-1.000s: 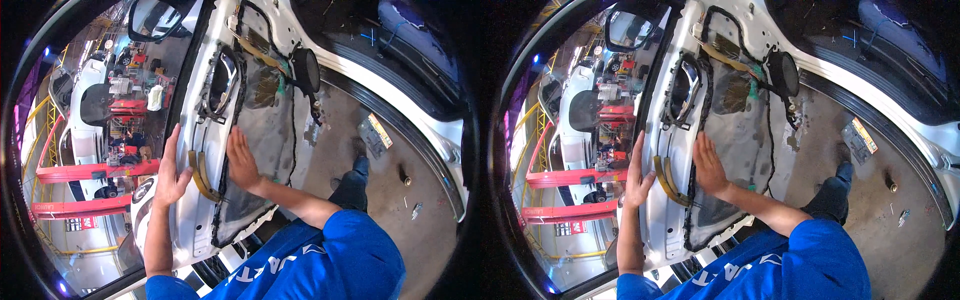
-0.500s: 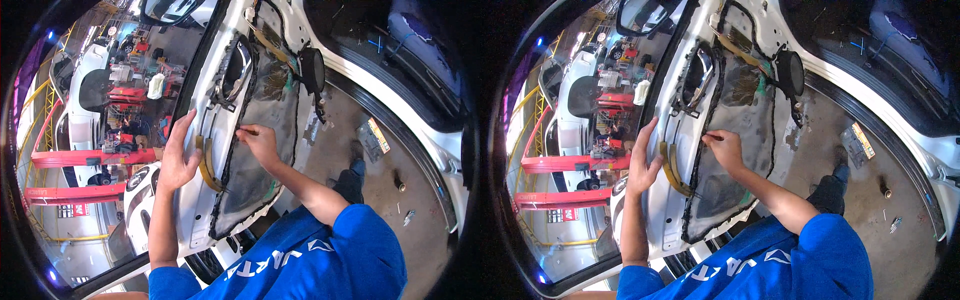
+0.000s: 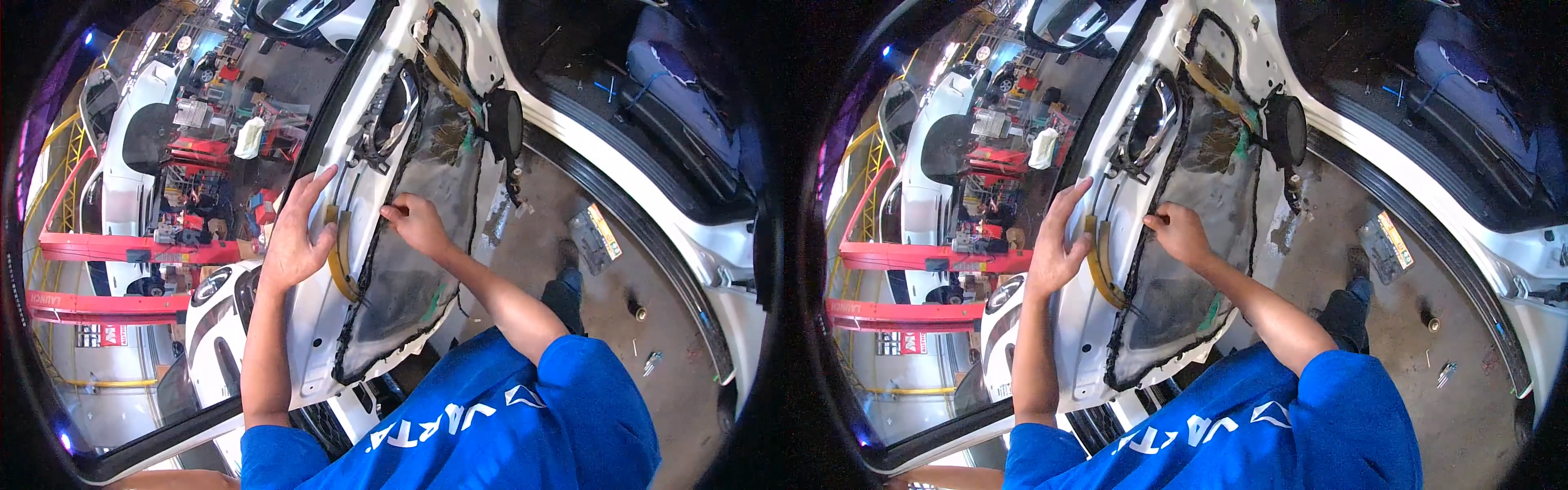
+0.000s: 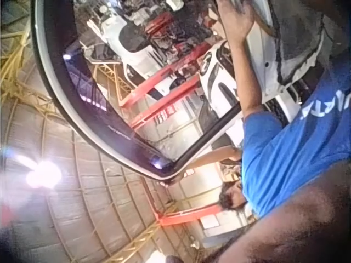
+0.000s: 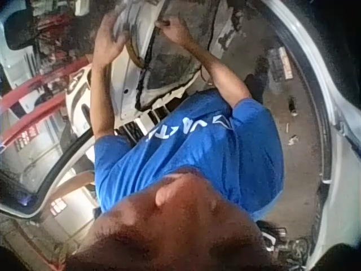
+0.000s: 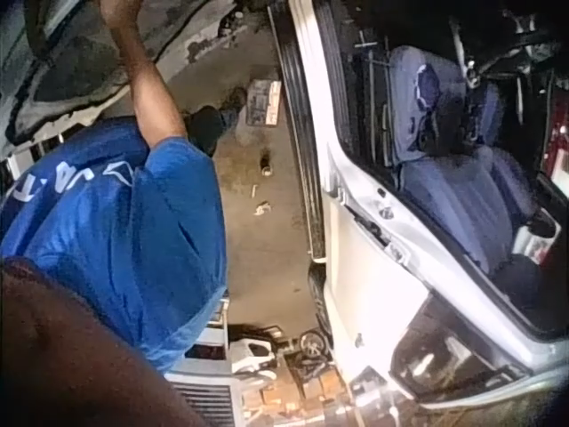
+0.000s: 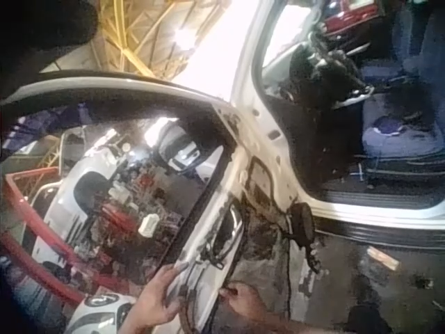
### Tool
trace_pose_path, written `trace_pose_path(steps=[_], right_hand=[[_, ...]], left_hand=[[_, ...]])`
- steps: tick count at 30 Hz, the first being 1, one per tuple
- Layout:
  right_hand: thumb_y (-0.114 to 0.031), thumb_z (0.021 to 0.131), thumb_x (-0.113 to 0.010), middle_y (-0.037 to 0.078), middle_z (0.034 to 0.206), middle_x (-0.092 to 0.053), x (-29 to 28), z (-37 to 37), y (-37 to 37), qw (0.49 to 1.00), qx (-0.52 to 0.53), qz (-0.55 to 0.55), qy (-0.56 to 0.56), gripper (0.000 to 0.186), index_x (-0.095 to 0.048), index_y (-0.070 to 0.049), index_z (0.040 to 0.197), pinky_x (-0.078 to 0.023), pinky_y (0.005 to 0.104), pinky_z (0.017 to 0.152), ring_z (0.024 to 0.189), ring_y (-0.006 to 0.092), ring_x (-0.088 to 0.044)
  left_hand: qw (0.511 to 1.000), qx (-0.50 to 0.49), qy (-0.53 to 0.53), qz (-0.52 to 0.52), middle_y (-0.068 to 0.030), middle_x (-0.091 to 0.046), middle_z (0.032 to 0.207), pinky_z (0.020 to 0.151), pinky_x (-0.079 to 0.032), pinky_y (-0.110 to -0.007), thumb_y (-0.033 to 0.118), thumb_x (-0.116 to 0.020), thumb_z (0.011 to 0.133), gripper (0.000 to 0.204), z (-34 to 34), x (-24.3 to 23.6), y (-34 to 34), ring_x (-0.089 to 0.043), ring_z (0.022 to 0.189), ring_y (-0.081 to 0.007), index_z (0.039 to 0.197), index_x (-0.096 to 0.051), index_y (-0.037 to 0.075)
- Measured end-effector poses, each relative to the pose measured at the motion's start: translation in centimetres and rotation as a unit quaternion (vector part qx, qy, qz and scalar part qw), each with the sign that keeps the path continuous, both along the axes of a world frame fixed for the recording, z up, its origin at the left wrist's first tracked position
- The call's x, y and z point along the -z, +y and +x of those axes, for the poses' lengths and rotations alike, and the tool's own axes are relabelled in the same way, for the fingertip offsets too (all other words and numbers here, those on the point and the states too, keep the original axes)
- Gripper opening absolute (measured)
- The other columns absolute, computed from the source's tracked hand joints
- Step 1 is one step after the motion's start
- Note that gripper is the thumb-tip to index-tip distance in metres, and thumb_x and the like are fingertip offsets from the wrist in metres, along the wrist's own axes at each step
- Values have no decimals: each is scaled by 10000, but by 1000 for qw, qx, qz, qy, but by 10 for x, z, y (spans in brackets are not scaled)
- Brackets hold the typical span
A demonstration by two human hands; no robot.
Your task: The recorder is working on the internal wiring and vapor barrier seal of a car door panel.
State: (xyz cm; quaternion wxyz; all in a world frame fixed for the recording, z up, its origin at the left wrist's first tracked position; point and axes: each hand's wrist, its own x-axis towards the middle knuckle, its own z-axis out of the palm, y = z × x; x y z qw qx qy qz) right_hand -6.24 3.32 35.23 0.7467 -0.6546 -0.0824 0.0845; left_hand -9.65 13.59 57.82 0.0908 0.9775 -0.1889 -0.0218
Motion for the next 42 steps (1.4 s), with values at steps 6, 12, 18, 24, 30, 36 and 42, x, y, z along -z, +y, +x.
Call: trace_pose_path(steps=[6,12,18,24,30,36,42], right_hand=[[-250,913,-621,116,671,-617,20,15,2,990,-46,121,-62,270,-626,12,848,-472,361,626,632,235,-606],[-255,955,-574,93,767,-645,11,8,-4,994,-68,84,-19,284,-628,21,922,-498,330,715,721,200,-630],[-208,924,-538,230,867,-645,-15,2,14,987,71,-65,-128,251,-575,2,792,-471,528,777,849,437,-617],[-237,911,-601,193,815,-629,9,0,-23,969,-140,130,-154,240,-588,-7,976,-499,452,814,812,386,-629],[-444,645,-844,225,1276,-506,16,46,-48,945,195,-57,-256,855,-478,-30,1297,-385,495,1033,1223,398,-473],[-655,490,-819,331,1458,-226,10,85,-37,901,122,-128,-396,1283,-290,51,1422,-171,578,1153,1408,492,-162],[-645,495,-825,328,1432,-282,7,90,-36,896,131,-165,-391,1237,-347,49,1401,-174,596,1143,1392,500,-189]], left_hand=[[1000,-13,-4,2,-220,-466,1362,1136,-275,-413,59,-529,664,750,-2,-1,-2,-429,1304,-370,1407,-428,32],[1000,-8,-1,29,-260,-420,1370,1091,-340,-441,79,-559,709,748,0,1,1,-427,1284,-422,1438,-397,97],[1000,-13,25,-10,-221,-437,1387,1144,-248,-406,102,-526,644,782,2,-2,-4,-399,1324,-367,1412,-407,11],[1000,-17,4,-5,-206,-446,1402,1141,-265,-388,0,-560,706,734,-2,-3,0,-418,1333,-355,1420,-392,13],[960,-96,-185,186,-269,-377,1416,1078,-320,-484,277,-807,699,946,-17,50,-34,-395,1296,-433,1474,-306,70],[884,-228,-197,357,-375,-170,1476,1096,-208,-604,460,-879,549,1266,-15,79,-65,-267,1353,-487,1519,-171,56],[876,-245,-241,338,-366,-160,1454,1120,-168,-607,404,-893,556,1254,0,102,-60,-232,1338,-529,1525,-166,82]])
